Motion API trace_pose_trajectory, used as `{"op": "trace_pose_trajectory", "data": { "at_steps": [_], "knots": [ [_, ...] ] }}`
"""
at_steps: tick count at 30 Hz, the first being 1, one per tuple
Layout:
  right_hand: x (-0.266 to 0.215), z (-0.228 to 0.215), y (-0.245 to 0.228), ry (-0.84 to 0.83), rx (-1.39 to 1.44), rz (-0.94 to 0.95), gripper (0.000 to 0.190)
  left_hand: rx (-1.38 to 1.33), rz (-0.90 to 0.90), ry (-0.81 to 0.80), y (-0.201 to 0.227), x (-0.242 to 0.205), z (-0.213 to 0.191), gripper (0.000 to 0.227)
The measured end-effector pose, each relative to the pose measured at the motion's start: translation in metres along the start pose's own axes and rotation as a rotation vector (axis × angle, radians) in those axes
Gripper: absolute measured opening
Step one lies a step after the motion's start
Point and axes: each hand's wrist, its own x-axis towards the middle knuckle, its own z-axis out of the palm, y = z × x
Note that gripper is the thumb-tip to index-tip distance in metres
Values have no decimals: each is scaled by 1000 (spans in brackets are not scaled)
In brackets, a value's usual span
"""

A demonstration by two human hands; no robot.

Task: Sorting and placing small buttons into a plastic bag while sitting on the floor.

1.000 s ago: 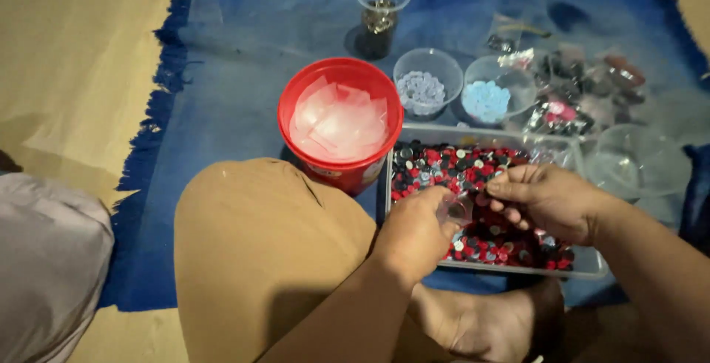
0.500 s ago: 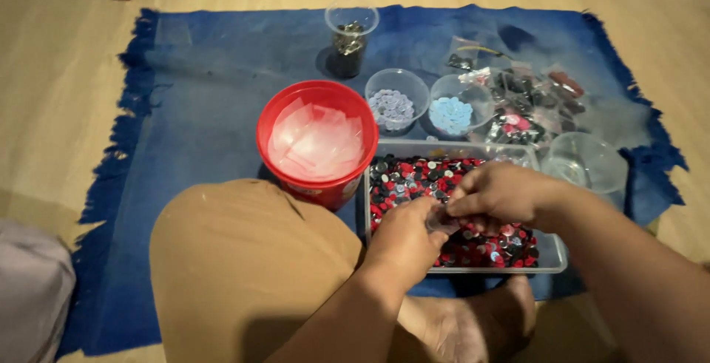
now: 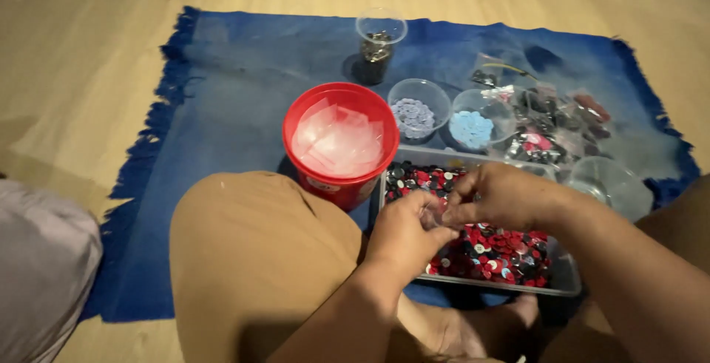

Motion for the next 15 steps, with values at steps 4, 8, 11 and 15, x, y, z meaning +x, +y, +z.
{"op": "trace_pose_trajectory", "data": {
  "at_steps": [4,8,11,15],
  "knots": [
    [2,-1,10,7,433,-18,25,-108,-32,59,-11,3,8,40],
    [5,-5,28,52,640,-41,19,-303,32,68,-14,3,4,29],
    [29,2,74,190,623,54,13,-329,-21,92,-14,7,5,33],
    [60,26,123,203,115,101,20,-808,-226,19,-28,18,18,49]
  ]
}}
